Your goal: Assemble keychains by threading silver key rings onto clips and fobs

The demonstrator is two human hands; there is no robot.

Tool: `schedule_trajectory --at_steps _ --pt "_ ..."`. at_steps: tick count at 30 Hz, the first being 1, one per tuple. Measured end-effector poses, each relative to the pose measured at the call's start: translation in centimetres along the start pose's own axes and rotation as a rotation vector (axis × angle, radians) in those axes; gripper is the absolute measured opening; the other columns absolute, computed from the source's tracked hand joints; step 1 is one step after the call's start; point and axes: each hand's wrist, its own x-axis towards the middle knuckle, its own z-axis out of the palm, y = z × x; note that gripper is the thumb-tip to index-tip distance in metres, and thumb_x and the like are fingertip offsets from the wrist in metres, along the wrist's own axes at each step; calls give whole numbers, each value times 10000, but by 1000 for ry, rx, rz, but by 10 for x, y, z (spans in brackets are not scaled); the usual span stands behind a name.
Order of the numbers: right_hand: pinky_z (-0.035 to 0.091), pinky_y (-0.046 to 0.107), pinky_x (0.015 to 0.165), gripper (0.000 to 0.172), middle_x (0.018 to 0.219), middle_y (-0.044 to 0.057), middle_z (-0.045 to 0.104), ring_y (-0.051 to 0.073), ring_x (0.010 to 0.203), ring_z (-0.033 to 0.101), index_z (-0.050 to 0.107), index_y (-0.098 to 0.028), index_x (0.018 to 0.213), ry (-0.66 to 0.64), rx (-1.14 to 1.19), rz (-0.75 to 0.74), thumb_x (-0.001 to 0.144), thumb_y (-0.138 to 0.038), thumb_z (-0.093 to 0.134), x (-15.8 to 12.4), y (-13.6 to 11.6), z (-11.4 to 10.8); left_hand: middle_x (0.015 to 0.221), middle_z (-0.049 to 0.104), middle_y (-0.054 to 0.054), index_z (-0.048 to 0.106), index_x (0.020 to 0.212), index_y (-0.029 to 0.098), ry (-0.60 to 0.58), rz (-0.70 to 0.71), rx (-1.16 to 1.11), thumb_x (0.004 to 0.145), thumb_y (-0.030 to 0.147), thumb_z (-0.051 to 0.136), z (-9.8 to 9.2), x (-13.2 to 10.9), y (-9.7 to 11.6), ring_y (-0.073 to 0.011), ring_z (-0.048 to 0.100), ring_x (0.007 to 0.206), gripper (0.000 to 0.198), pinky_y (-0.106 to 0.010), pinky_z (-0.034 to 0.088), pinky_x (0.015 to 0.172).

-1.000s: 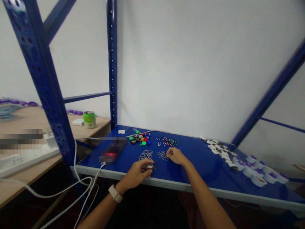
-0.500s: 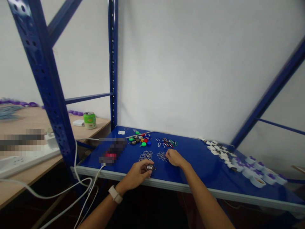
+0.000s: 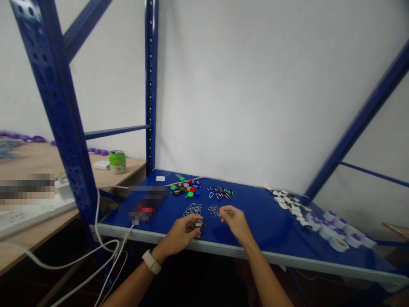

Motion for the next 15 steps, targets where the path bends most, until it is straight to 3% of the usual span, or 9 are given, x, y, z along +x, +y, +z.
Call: schedule_trajectory --at_steps 3,7,12,15 --pt "513 317 591 433 735 83 712 209 618 658 669 -145 891 -3 271 25 803 -568 641 -27 -9 29 947 704 -64 626 1146 158 -8 5 -30 761 267 731 1 -1 4 -198 693 830 414 -366 539 832" --pt "506 310 607 364 702 64 689 204 626 648 665 -153 892 55 265 5 853 -509 608 -43 -21 57 887 714 -56 628 1131 148 -14 -2 -49 762 259 729 1 -2 7 -207 696 835 398 -374 536 842" --pt "522 316 656 282 770 72 698 201 654 650 659 -164 904 173 146 -53 901 -418 536 -45 -28 68 900 720 -72 620 1123 134 -12 17 -56 767 209 698 0 -1 3 -213 695 828 373 -377 544 821" --pt "526 318 664 269 789 82 710 207 664 657 665 -164 894 175 113 -60 902 -396 530 -45 -27 69 911 724 -78 622 1118 135 -16 19 -61 765 196 693 0 -1 2 -221 700 840 365 -385 547 828"
